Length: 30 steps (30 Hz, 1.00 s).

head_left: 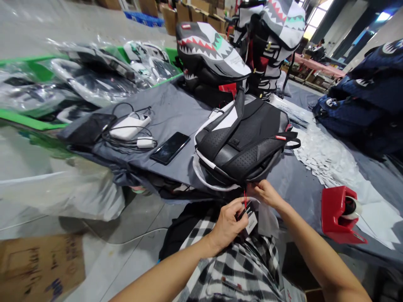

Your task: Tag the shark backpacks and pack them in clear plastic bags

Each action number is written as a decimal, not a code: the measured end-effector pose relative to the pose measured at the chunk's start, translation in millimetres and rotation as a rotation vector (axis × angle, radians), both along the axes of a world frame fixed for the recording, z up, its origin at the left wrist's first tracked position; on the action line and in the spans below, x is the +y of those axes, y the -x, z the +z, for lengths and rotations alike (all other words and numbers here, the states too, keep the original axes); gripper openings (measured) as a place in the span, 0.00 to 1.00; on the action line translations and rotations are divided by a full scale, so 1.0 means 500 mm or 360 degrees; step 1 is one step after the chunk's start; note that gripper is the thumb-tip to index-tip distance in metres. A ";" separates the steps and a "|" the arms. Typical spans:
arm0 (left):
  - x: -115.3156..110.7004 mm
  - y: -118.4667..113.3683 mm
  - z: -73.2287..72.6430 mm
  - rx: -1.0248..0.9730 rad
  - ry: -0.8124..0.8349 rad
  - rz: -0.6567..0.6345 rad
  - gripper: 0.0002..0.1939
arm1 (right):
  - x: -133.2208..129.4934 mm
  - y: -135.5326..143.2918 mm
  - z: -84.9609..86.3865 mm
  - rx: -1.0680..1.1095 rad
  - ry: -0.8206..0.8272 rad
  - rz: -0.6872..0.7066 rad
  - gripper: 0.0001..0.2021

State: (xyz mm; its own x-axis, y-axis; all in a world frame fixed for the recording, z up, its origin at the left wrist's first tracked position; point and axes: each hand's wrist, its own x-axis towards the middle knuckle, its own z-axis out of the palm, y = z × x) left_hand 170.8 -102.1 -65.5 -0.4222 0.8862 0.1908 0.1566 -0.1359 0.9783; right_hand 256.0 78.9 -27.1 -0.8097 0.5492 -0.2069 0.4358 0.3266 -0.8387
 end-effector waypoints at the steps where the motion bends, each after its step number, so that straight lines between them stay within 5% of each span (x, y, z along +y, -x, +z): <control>1: -0.001 -0.003 -0.002 0.0046 0.0043 -0.0010 0.07 | -0.017 0.010 -0.007 0.0066 0.0060 -0.0077 0.24; 6: 0.012 -0.016 -0.029 0.0477 0.0214 -0.0116 0.07 | -0.080 0.011 -0.004 0.0125 0.0191 -0.0397 0.27; 12: -0.009 -0.003 -0.046 0.0771 0.0273 -0.0160 0.07 | -0.099 0.014 -0.001 0.0144 -0.0079 -0.0493 0.18; 19: -0.024 0.013 -0.065 0.0381 0.0301 0.0693 0.11 | -0.099 0.025 0.000 0.0181 -0.0047 -0.0476 0.16; 25: 0.010 0.004 -0.079 0.0051 0.0182 0.0619 0.13 | -0.094 0.018 0.012 0.0153 -0.0060 -0.0371 0.19; 30: 0.036 0.007 -0.068 -0.0826 0.0014 0.0581 0.17 | -0.077 -0.009 0.028 0.0187 0.0113 -0.0255 0.20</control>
State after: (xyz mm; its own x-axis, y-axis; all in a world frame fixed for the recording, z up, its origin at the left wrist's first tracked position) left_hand 167.6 -83.9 -99.3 -0.7329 0.6684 -0.1268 -0.3038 -0.1548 0.9401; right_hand 260.8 40.3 -13.3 -0.7341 0.6603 -0.1587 0.3751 0.1994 -0.9053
